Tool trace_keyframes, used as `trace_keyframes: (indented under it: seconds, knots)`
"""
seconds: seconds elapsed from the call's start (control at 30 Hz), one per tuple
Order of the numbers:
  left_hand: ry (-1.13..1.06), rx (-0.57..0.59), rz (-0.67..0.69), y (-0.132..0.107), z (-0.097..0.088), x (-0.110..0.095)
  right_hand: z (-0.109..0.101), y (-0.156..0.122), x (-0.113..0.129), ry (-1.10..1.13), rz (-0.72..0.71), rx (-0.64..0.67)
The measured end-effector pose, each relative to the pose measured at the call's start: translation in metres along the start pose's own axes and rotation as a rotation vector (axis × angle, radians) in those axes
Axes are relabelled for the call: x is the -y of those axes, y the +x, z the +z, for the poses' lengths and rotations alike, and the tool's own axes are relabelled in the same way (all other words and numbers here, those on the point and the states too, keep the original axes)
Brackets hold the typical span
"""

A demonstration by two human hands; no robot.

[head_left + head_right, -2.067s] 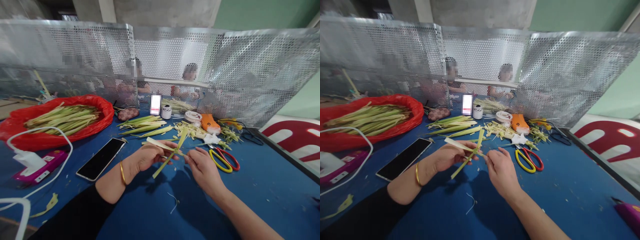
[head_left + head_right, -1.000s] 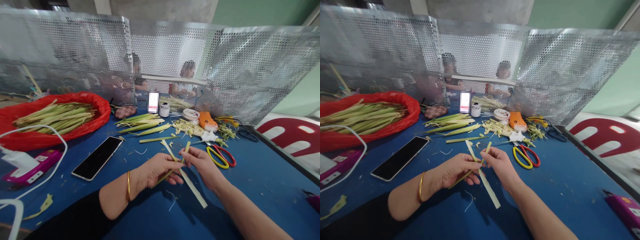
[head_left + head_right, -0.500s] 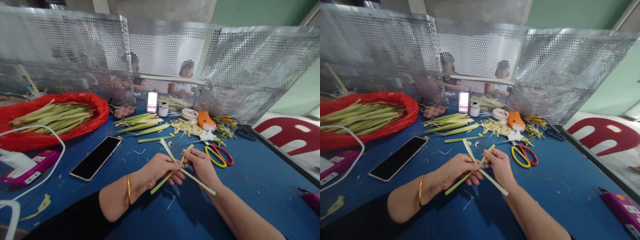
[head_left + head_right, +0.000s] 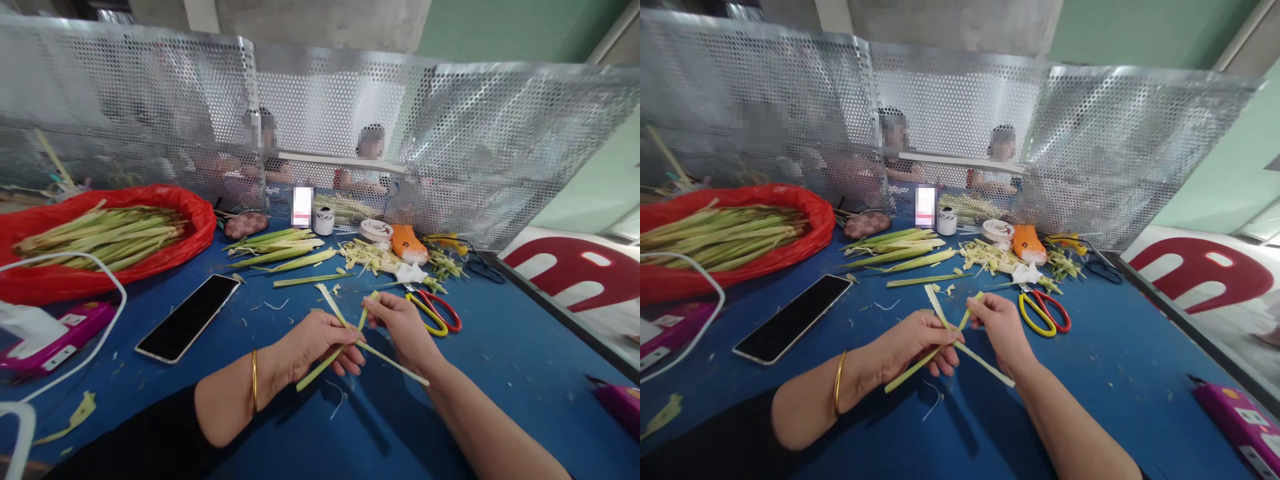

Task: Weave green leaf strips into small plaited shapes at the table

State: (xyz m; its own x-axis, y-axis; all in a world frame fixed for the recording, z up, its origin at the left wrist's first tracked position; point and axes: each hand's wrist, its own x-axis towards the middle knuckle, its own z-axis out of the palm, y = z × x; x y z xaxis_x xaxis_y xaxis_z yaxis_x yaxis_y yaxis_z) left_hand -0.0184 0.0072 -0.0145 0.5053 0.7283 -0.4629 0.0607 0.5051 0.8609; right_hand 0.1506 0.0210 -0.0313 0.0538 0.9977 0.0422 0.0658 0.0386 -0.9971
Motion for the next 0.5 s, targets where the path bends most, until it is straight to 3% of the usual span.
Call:
trace_keyframes:
  seconds: [0.13,0.2,0.27,0.37,0.43,0.5]
  knots:
    - [0.026,0.034,-0.037,-0.001,0.004,0.001,-0.013,0.002,0.014,-0.501,-0.407,-0.217]
    - [0.079,0.071,-0.041,-0.003,0.007,0.004,-0.013,-0.002,0.022,-0.694,-0.514,-0.144]
    - [0.168,0.118,-0.048,-0.005,0.012,0.009,-0.008,-0.008,0.026,-0.719,-0.471,0.077]
    - [0.275,0.169,-0.036,-0.007,0.019,0.017,-0.001,-0.015,0.029,-0.553,-0.258,0.332]
    - [0.277,0.154,-0.023,-0.007,0.022,0.018,0.000,-0.018,0.030,-0.437,-0.203,0.333]
    - [0.242,0.080,-0.016,-0.006,0.021,0.016,-0.003,-0.021,0.033,-0.420,-0.336,0.200]
